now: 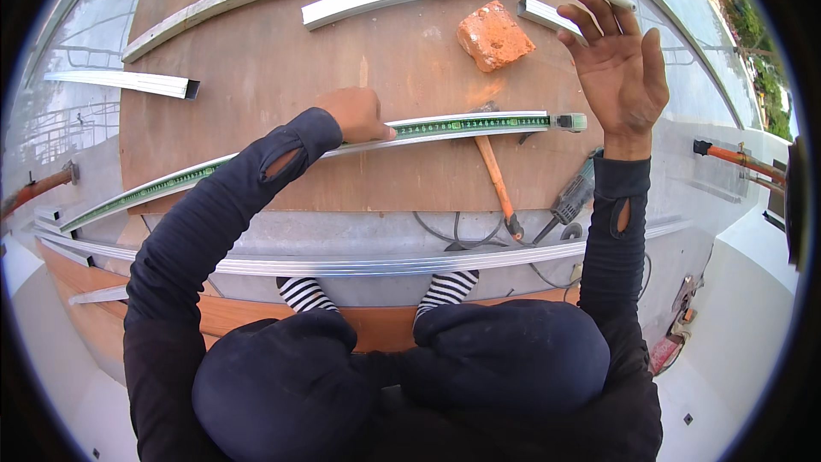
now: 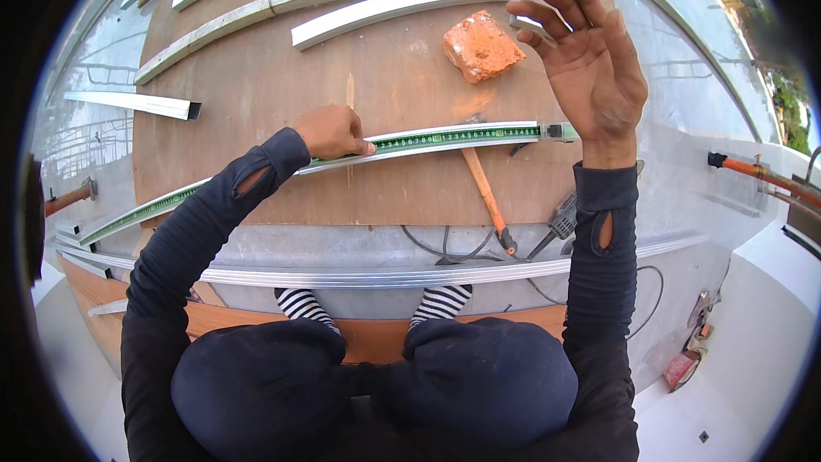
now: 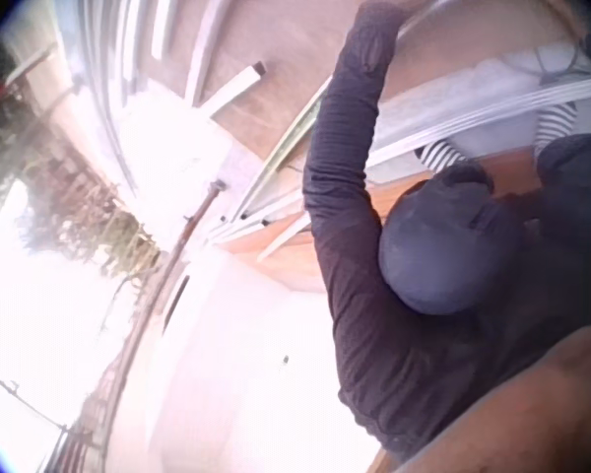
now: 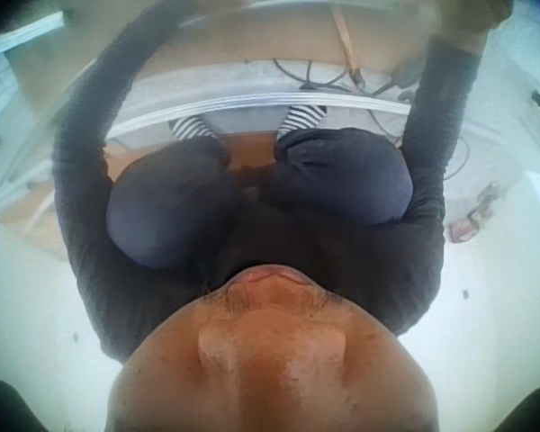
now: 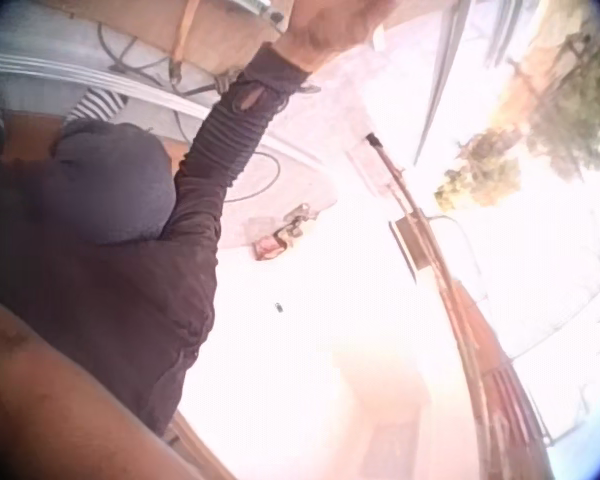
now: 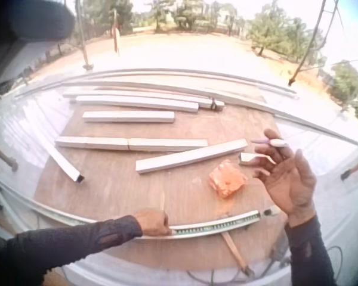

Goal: The person measures and marks aluminum profiles using a measuring tape and a pencil, then cuts a profile with an angle grinder. The person also moves several aluminum profiles and wood boards around the work area on a wooden platform.

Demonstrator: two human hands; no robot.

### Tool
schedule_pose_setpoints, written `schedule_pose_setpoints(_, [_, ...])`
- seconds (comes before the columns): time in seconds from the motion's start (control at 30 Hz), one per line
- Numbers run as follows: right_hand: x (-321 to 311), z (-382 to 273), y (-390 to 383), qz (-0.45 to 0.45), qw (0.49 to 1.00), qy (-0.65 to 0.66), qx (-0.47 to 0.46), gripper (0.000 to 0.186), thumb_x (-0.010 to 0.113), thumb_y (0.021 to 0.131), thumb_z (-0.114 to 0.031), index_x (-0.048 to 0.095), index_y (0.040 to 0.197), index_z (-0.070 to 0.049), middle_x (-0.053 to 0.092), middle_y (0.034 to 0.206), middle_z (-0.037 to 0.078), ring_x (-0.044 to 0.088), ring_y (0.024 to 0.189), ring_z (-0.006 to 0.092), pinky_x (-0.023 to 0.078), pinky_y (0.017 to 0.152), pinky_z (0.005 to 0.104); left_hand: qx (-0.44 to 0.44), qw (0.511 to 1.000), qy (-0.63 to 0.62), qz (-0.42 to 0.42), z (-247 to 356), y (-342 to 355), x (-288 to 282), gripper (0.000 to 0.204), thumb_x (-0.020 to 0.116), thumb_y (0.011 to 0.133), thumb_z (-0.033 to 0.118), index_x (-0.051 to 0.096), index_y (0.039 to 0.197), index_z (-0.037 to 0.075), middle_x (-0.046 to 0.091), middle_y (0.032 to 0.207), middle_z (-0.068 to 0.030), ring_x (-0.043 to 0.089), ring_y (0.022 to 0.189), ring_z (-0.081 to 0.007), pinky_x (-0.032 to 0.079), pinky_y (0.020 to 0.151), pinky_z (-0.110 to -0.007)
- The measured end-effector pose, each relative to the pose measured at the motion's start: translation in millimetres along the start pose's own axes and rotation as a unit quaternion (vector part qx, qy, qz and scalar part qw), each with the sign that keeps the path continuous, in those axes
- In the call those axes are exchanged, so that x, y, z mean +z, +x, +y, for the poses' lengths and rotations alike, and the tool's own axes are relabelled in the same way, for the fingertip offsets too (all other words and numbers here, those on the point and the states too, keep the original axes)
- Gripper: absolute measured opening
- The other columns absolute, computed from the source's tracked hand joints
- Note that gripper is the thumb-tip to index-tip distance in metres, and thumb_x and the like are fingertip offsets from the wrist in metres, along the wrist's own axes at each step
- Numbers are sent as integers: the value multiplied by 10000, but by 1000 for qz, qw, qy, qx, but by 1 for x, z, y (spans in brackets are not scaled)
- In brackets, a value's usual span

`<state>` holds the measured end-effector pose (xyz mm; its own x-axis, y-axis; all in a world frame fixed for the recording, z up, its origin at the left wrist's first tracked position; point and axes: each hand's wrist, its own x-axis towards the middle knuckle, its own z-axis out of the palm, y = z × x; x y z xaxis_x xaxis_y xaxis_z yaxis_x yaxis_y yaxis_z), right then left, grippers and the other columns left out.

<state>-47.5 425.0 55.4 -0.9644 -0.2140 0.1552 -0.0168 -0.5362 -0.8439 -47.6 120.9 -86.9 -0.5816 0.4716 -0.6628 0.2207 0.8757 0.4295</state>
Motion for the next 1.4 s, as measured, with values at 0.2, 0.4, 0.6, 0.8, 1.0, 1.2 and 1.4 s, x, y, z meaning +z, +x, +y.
schedule_pose_setpoints(0.2, [-10,19,-98,127,986,-93,-54,356,538,1009,-155,526,1331,-2,704,1049,173,672,1006,294,505,902,381,18,986,151,-70,38,11,-30,429,805,732,384,757,910,-3,730,908,-201,699,875,-359,526,774,-449])
schedule_pose_setpoints(0.4, [-10,50,-145,247,969,-13,-9,265,604,1003,-212,639,1147,8,513,696,0,499,636,117,448,623,278,14,978,181,-98,52,25,-29,346,843,713,256,760,957,26,741,931,-162,708,894,-309,538,777,-410])
schedule_pose_setpoints(0.6, [-9,83,-168,269,962,-3,52,155,698,942,-159,580,917,-62,483,658,-21,457,561,79,403,510,247,19,994,37,-106,28,27,-24,341,842,745,262,751,932,-8,729,856,-169,707,751,-250,537,663,-361])
schedule_pose_setpoints(0.8, [11,101,-171,240,963,-50,111,196,687,892,-35,504,847,-89,454,608,-31,423,498,59,368,469,222,26,994,56,-88,29,25,-23,328,833,755,266,750,922,-4,724,810,-155,697,712,-242,533,652,-366])
schedule_pose_setpoints(1.0, [10,107,-175,198,969,-50,136,258,559,918,-113,615,1088,72,545,651,48,512,537,120,471,554,258,24,996,57,-67,24,21,-19,339,835,754,300,712,854,1,711,767,-147,694,695,-240,528,643,-363])
schedule_pose_setpoints(1.2, [6,96,-169,220,961,-146,79,475,425,1043,-324,621,1161,92,707,915,175,702,798,215,560,715,287,16,995,65,-73,30,21,-22,368,841,744,335,698,829,7,707,760,-149,697,692,-245,527,648,-369])
schedule_pose_setpoints(1.4, [-8,78,-154,276,908,-314,-26,268,627,986,-191,641,1128,36,718,940,153,703,812,201,550,701,272,16,995,74,-65,28,20,-21,373,837,742,341,710,855,9,715,788,-151,704,730,-257,530,675,-378])
